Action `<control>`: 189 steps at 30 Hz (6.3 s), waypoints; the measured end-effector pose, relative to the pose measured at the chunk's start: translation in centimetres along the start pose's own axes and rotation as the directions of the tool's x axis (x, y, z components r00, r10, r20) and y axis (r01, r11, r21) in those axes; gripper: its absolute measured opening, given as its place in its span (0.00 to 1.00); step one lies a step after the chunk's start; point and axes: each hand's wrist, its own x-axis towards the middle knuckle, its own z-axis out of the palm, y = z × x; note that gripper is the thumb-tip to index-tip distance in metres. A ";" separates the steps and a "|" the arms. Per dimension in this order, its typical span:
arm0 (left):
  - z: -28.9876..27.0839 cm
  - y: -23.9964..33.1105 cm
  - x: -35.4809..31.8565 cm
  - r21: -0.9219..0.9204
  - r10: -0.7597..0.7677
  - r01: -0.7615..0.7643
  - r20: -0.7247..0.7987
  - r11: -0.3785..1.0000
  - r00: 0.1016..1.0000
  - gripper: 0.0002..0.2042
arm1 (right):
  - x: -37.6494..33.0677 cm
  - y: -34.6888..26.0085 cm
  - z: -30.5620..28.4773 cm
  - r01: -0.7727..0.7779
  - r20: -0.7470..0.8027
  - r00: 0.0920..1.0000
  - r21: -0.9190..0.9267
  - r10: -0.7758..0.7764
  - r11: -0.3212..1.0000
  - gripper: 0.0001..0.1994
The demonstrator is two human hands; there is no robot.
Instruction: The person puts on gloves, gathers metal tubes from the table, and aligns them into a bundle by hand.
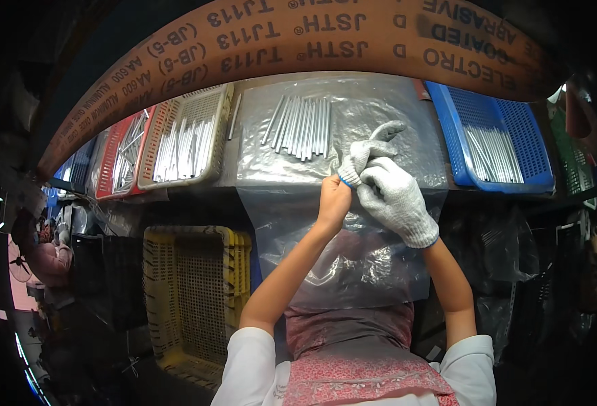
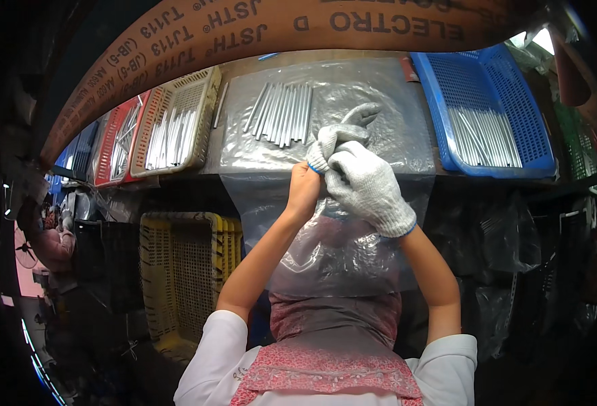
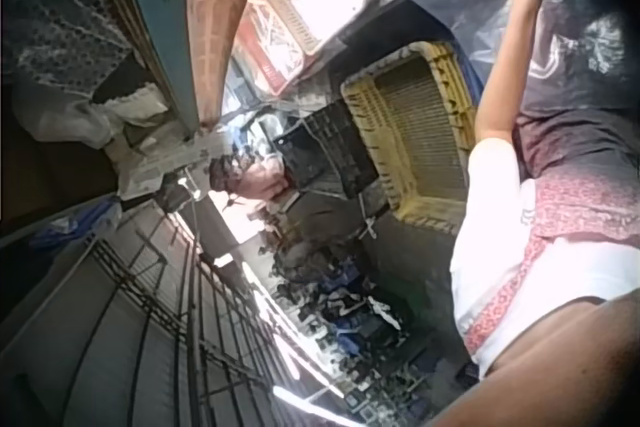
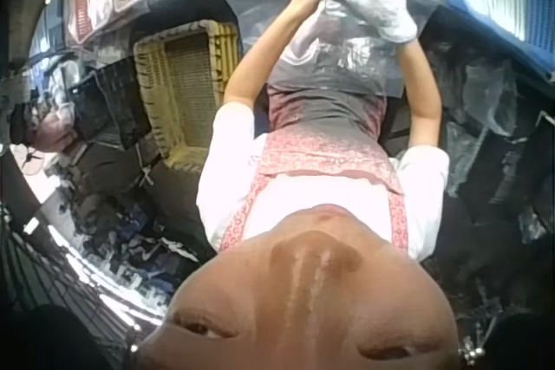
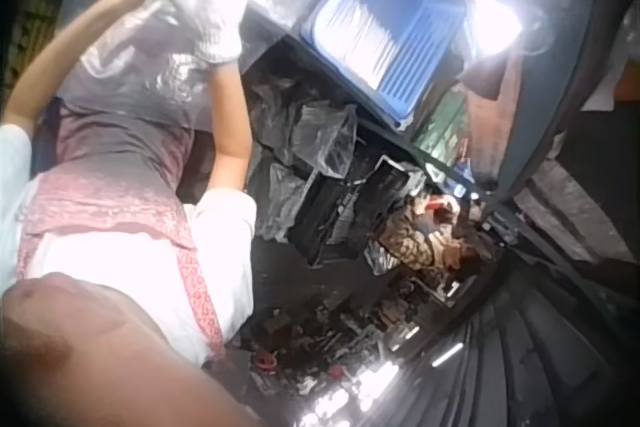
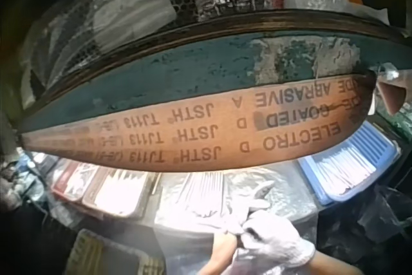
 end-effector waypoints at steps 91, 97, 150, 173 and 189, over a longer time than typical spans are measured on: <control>-16.4 6.8 -21.2 0.764 0.181 0.075 -0.246 0.641 0.952 0.12 | -2.4 9.5 2.5 0.066 0.047 0.997 -0.191 -0.058 0.979 0.15; -18.6 6.5 -27.3 0.590 0.111 0.253 -0.510 0.766 0.853 0.12 | -2.1 9.8 2.2 0.099 0.086 0.993 -0.259 -0.079 0.961 0.15; -1.7 5.3 0.4 -0.493 -0.193 0.138 -0.061 0.859 0.979 0.17 | 1.6 -0.5 0.0 0.127 0.169 0.977 0.024 -0.129 0.992 0.10; -5.2 0.1 2.1 0.193 0.112 -0.163 0.253 0.968 0.961 0.27 | 1.2 -1.5 0.0 0.090 0.183 0.973 0.271 -0.143 0.958 0.10; 2.2 7.3 0.6 -0.228 0.272 -0.210 0.283 0.951 0.920 0.21 | 1.4 -1.6 -0.7 0.120 0.150 0.974 0.296 -0.170 0.948 0.11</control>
